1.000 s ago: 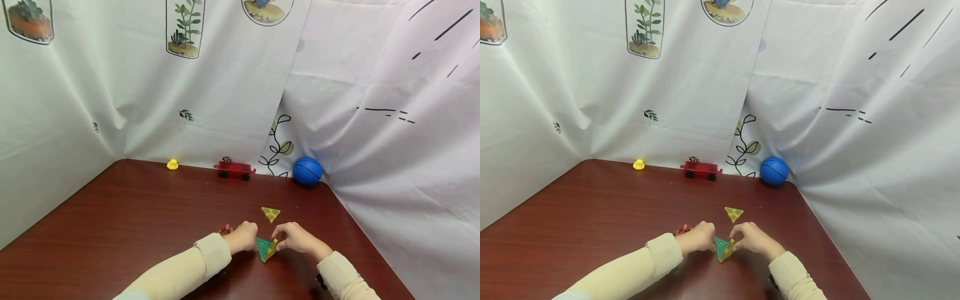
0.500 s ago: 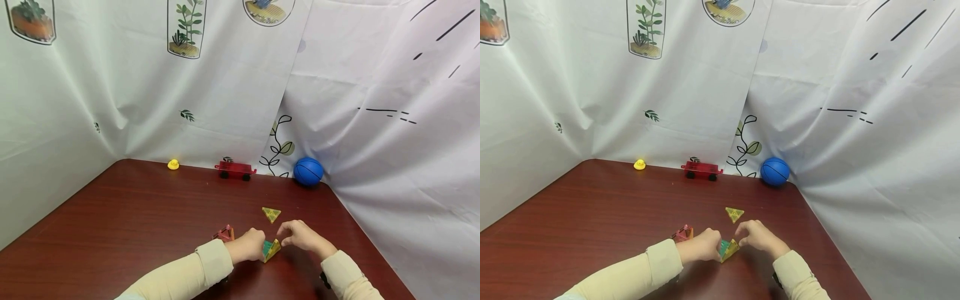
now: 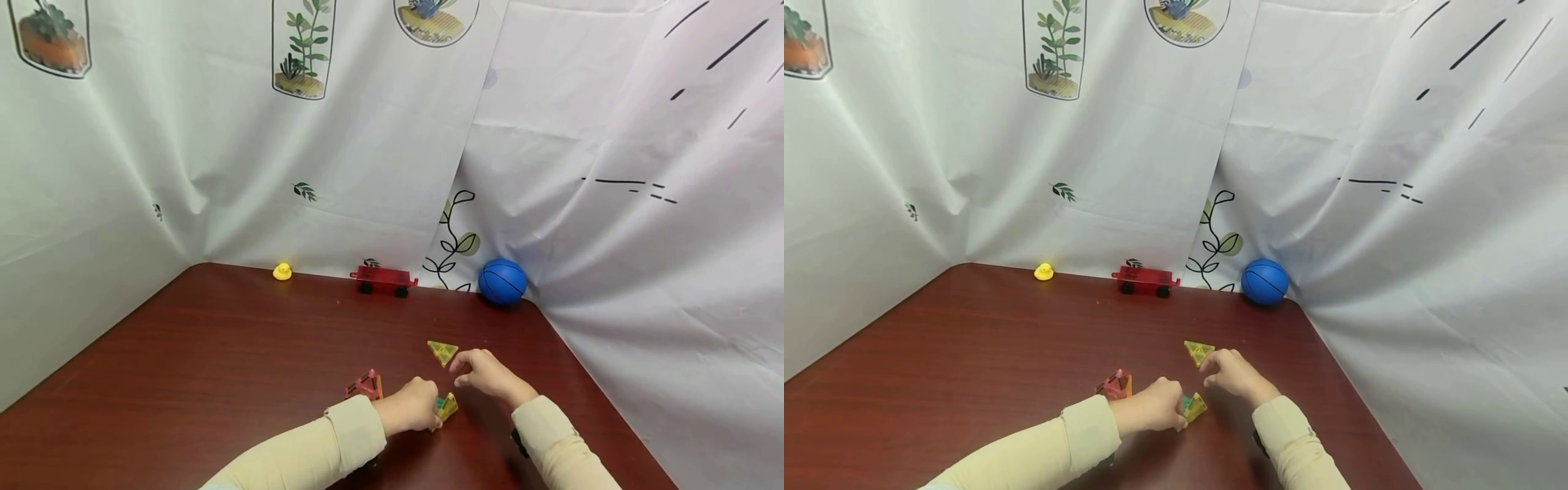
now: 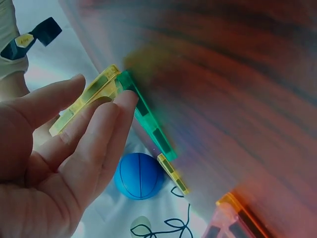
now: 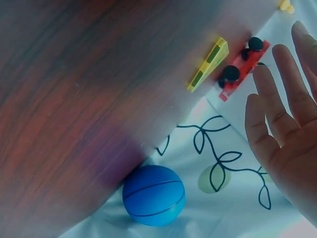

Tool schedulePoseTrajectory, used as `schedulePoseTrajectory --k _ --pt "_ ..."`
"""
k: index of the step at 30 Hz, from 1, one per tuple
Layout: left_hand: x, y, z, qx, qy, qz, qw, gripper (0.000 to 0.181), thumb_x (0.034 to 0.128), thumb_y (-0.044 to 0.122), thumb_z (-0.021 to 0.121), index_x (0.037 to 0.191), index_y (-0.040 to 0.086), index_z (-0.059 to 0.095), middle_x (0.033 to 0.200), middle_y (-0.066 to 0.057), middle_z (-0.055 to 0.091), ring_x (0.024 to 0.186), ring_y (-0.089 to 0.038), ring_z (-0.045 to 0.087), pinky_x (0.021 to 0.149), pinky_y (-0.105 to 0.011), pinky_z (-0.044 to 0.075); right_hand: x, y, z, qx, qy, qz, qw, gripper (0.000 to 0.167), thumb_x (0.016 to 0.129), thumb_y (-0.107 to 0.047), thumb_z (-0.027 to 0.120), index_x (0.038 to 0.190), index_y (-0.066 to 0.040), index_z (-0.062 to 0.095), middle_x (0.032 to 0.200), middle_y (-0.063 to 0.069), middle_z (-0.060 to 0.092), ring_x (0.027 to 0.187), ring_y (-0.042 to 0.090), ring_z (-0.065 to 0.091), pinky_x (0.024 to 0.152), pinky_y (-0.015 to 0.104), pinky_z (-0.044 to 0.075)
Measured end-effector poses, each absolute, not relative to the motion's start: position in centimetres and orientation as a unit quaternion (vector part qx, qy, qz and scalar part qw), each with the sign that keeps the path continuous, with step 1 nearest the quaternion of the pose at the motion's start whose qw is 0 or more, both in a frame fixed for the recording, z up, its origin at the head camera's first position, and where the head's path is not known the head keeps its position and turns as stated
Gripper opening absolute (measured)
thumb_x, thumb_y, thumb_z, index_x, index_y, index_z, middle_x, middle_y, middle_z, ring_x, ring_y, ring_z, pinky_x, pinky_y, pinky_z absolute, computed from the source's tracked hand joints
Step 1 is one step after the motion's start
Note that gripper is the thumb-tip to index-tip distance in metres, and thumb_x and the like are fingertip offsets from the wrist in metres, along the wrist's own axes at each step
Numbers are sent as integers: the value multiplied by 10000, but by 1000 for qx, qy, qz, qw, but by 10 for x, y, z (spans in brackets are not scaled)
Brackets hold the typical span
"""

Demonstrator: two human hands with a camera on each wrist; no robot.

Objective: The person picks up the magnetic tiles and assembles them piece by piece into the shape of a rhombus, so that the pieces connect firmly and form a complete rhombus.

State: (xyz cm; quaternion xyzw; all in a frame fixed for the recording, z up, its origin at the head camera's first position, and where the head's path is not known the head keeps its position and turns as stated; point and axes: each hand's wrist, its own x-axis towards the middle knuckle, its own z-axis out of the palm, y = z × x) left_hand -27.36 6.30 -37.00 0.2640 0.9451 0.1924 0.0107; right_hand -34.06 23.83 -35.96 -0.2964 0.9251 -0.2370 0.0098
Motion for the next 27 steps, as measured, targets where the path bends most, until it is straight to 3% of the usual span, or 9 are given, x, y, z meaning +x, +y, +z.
schedulePoseTrajectory --k 15,27 --pt "-277 65 -375 270 944 190 -2 296 704 213 718 471 146 550 410 97 439 444 -41 421 439 -164 357 -368 222 -365 -288 934 -213 -9 143 699 -48 704 828 -46 642 766 -8 600 679 107 538 581 245 441" --pt "-279 66 -376 277 942 189 -4 236 691 210 731 513 142 591 464 102 488 491 -37 448 487 -162 381 -392 215 -375 -206 962 -177 -16 207 706 -140 713 892 -92 639 861 9 582 773 168 515 676 350 438"
